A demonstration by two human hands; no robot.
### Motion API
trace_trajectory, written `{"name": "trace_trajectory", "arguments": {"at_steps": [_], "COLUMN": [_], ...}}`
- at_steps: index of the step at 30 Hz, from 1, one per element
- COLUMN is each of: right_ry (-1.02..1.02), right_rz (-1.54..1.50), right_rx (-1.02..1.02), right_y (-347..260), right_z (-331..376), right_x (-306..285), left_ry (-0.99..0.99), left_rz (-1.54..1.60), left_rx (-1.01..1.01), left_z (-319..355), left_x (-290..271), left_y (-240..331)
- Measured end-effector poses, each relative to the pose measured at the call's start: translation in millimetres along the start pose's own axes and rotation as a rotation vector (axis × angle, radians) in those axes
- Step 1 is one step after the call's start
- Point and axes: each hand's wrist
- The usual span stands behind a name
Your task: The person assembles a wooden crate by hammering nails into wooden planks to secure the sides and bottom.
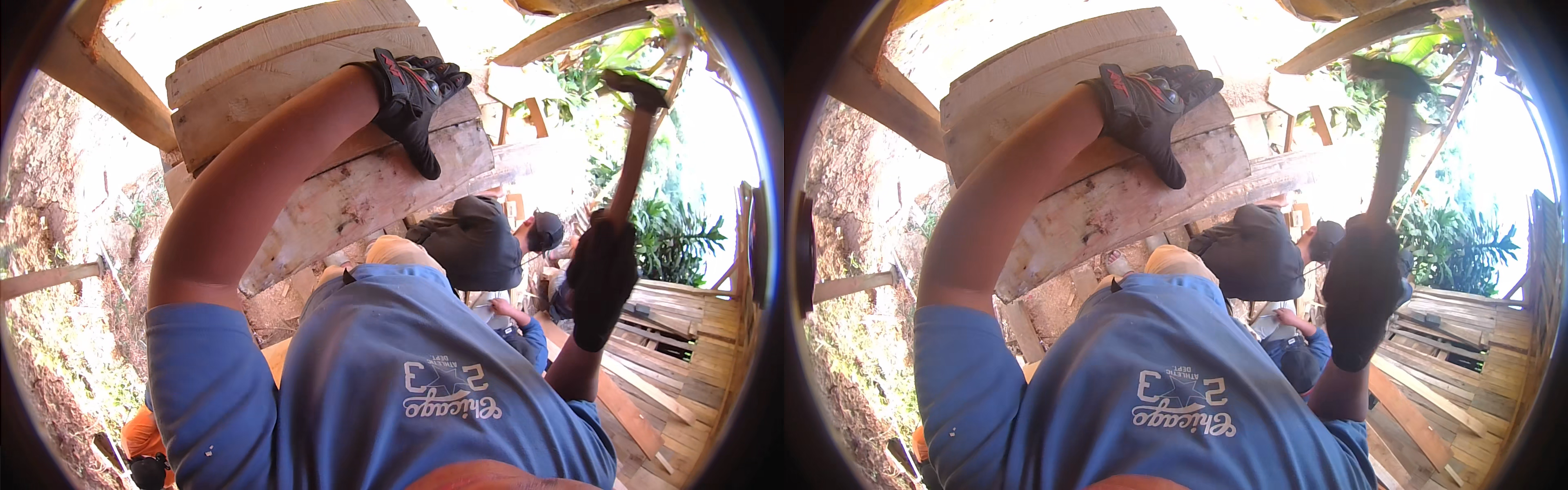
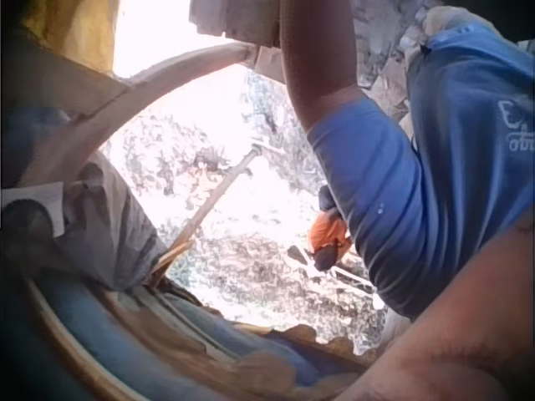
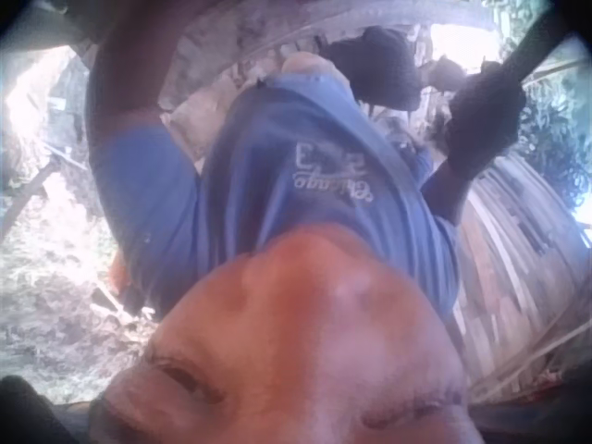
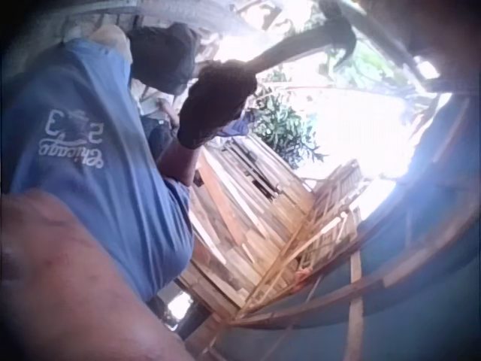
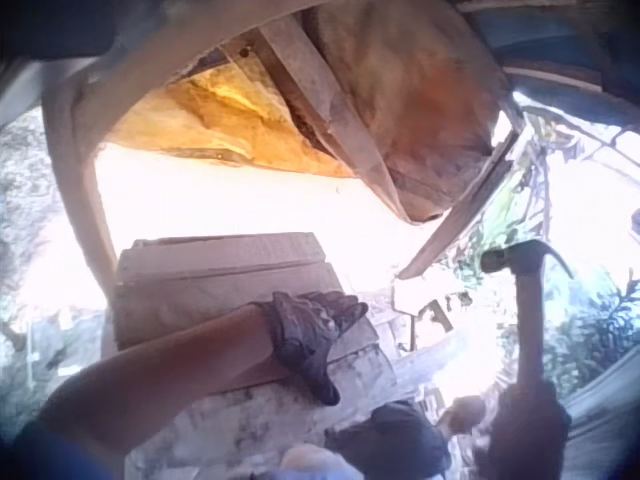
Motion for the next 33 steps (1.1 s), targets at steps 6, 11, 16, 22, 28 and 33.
{"name": "trace_trajectory", "arguments": {"at_steps": [6, 11, 16, 22, 28, 33], "right_ry": [0.193, -0.187, 0.024, -0.001, -0.297, -0.489], "right_rz": [0.058, -0.237, -0.485, -1.108, -1.127, -1.326], "right_rx": [-0.121, -0.076, 0.196, 0.781, 0.867, 0.783], "right_y": [2.0, 3.5, 28.8, 38.7, 77.4, 105.4], "right_z": [19.2, 33.5, 36.8, 32.2, 33.5, 30.3], "right_x": [55.7, 69.4, 68.4, 98.9, 117.3, 174.9], "left_ry": [-0.002, 0.024, -0.032, -0.19, 0.147, -0.013], "left_rz": [-0.008, -0.063, -0.044, -0.073, -0.202, 0.488], "left_rx": [0.01, 0.007, 0.027, -0.098, -0.029, -0.156], "left_z": [-1.5, -2.7, -4.4, -2.2, 34.4, 55.2], "left_x": [-6.2, 2.5, -8.5, -31.8, -42.7, 39.8], "left_y": [1.8, 2.4, 5.0, 22.5, 116.4, 200.6]}}
Point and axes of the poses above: each hand's wrist, its own z-axis away from the middle knuckle, its own x-axis out of the palm, y = z × x, and after that the axes turned 9 degrees about -z, right-handed
